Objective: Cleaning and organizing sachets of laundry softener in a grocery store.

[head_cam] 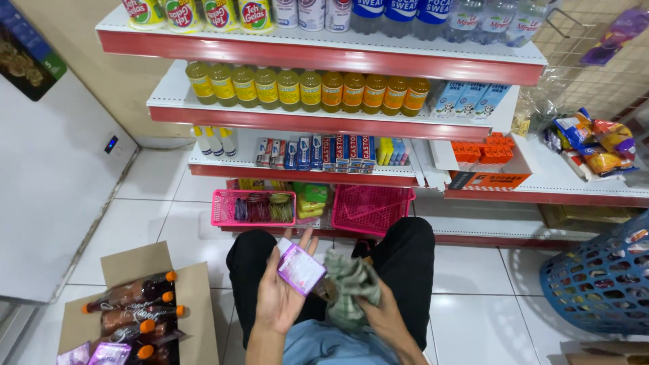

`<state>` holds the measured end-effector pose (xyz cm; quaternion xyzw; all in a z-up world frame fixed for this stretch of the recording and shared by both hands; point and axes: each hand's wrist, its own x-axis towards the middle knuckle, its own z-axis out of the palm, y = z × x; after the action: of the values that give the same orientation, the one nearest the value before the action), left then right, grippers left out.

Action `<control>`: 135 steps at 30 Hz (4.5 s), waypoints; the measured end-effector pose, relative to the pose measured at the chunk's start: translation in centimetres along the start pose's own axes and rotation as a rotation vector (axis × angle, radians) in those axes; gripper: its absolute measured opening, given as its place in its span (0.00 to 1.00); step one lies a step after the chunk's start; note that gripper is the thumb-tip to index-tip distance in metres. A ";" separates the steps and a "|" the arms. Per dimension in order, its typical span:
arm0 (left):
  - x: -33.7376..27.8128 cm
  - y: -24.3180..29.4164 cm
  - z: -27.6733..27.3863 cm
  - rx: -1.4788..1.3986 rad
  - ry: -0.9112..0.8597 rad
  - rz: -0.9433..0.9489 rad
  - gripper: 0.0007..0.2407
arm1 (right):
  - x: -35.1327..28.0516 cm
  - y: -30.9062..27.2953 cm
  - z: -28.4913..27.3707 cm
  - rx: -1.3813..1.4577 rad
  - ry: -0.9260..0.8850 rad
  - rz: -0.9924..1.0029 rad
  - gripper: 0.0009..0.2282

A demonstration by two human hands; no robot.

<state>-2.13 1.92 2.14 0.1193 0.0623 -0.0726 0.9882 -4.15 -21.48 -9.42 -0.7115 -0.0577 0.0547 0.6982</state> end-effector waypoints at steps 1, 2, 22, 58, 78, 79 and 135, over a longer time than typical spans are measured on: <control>0.0 -0.1 1.0 -0.006 0.003 0.004 0.24 | 0.0 -2.6 0.0 -0.005 -0.006 0.003 0.25; 0.0 -0.2 2.0 0.026 -0.090 -0.045 0.24 | 0.2 -5.2 -0.1 0.133 -0.045 0.088 0.28; 0.6 -2.6 2.0 0.374 -0.156 -0.115 0.30 | 1.6 -7.1 0.0 0.198 0.082 0.141 0.17; -0.4 -2.5 1.8 0.354 -0.055 0.009 0.26 | -1.6 -8.1 0.3 -0.069 0.185 -0.059 0.29; -1.8 -2.6 1.7 0.398 -0.165 -0.114 0.32 | -0.8 -13.3 0.5 -0.077 0.116 -0.117 0.25; -1.8 -2.8 1.8 0.393 -0.166 -0.114 0.32 | -0.7 -12.4 0.2 -0.082 0.115 -0.116 0.25; -0.8 -2.7 -3.2 0.500 0.119 -0.011 0.20 | 3.0 -12.2 4.5 -0.515 0.331 -0.504 0.28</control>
<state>-3.71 0.23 -1.45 0.3636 0.1012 -0.0840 0.9222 -2.00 -16.37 2.70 -0.8262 -0.1287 -0.2501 0.4882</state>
